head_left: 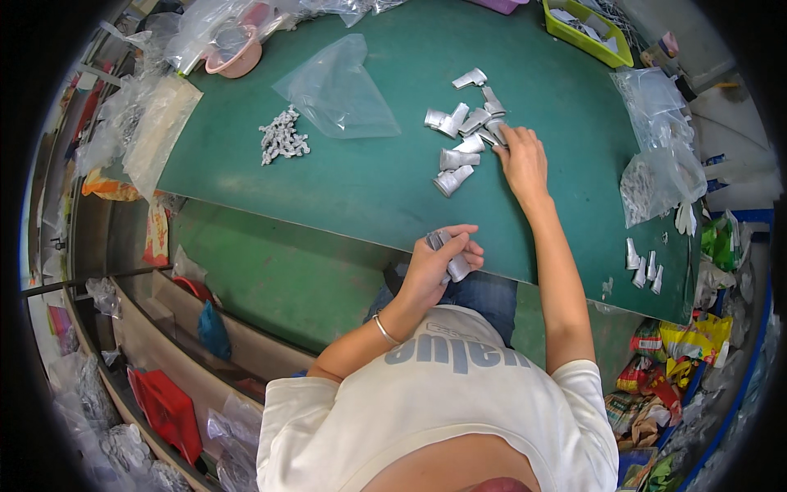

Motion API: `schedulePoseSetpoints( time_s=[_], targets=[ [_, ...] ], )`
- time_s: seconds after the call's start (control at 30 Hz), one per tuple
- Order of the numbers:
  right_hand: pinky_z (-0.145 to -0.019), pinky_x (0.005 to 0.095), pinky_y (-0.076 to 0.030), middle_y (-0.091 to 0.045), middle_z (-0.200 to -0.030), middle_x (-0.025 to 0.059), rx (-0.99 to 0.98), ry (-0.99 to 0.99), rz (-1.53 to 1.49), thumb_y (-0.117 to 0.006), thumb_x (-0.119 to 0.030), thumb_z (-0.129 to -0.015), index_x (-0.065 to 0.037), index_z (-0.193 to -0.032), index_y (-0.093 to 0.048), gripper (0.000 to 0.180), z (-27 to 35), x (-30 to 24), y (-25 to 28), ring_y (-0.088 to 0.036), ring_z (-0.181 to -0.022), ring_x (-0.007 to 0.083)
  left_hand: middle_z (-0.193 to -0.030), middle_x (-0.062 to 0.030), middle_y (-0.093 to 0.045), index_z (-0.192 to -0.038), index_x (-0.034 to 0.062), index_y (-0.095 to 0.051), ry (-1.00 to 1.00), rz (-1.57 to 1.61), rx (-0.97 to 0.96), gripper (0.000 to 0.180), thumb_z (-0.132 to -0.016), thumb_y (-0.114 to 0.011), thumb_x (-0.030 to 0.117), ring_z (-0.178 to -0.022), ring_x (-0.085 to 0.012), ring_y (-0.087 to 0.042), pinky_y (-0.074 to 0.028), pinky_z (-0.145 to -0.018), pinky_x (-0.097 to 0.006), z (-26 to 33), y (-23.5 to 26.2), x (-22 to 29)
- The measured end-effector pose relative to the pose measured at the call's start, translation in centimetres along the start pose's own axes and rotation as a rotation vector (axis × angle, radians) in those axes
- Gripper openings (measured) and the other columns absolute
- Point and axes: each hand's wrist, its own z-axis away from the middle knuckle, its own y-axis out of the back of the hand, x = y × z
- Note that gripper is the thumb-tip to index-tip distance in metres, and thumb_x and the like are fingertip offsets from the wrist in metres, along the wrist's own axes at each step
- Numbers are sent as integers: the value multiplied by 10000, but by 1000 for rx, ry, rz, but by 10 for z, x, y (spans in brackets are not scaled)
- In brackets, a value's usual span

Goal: The person picks up metal components and plastic inserts from a workbench, fits the pieces together by hand to assemble them, and places the completed assemblies into a pile or plastic bag.

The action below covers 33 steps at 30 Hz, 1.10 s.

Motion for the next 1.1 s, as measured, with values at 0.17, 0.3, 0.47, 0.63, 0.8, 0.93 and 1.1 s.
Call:
schedulePoseSetpoints(
  time_s=[0.17,0.3,0.47,0.63,0.8,0.93,1.1],
  targets=[
    [-608,309,-445,-626,-745,77,190,-194,-534,-615,-107,-795,-4,-914,-629,157,11,6,18,-570,-669,189,-732,-82,-577,-1054,-57,-539,-31,34,-33,256,-873,-537,124,-585,-120,-531,-498,-614,-283,1,8,-1],
    [-607,228,-429,-600,-740,26,-142,-467,-1097,-617,-106,-818,28,-907,-615,161,48,-20,67,-525,-647,65,-791,-78,-586,-1052,-50,-553,-102,87,-33,270,-870,-557,149,-606,-117,-535,-494,-618,-278,-1,6,6],
    [-604,197,-414,-593,-755,18,-335,-316,-1321,-659,-58,-770,32,-887,-612,154,81,-48,95,-517,-656,63,-923,-97,-614,-1052,-32,-580,-75,-30,-168,286,-840,-606,158,-672,-110,-564,-479,-603,-233,6,-13,29],
    [-539,217,-369,-568,-700,19,-247,-149,-1207,-694,-29,-706,20,-811,-626,135,85,-62,106,-457,-598,73,-879,-109,-628,-973,-48,-600,-118,-261,-247,236,-789,-643,94,-711,-128,-588,-491,-614,-243,15,-12,34],
    [-514,228,-340,-518,-634,18,-166,-81,-1088,-709,-24,-667,11,-777,-627,141,87,-71,111,-424,-568,82,-854,-115,-631,-948,-52,-602,-171,-315,-248,212,-780,-643,70,-714,-134,-596,-494,-615,-248,22,-12,36],
    [-521,234,-351,-497,-625,15,-171,-73,-1004,-683,-44,-711,15,-800,-604,132,89,-71,112,-435,-580,85,-843,-113,-633,-941,-49,-604,-170,-338,-237,200,-783,-637,69,-691,-121,-585,-491,-605,-244,23,-12,35],
    [-552,259,-396,-496,-635,43,-164,-426,-1037,-583,-128,-830,16,-831,-543,150,98,-27,90,-467,-607,101,-890,-126,-630,-955,-46,-597,-92,-270,-159,194,-807,-613,79,-613,-97,-539,-483,-572,-250,15,-9,27]
  ],
)
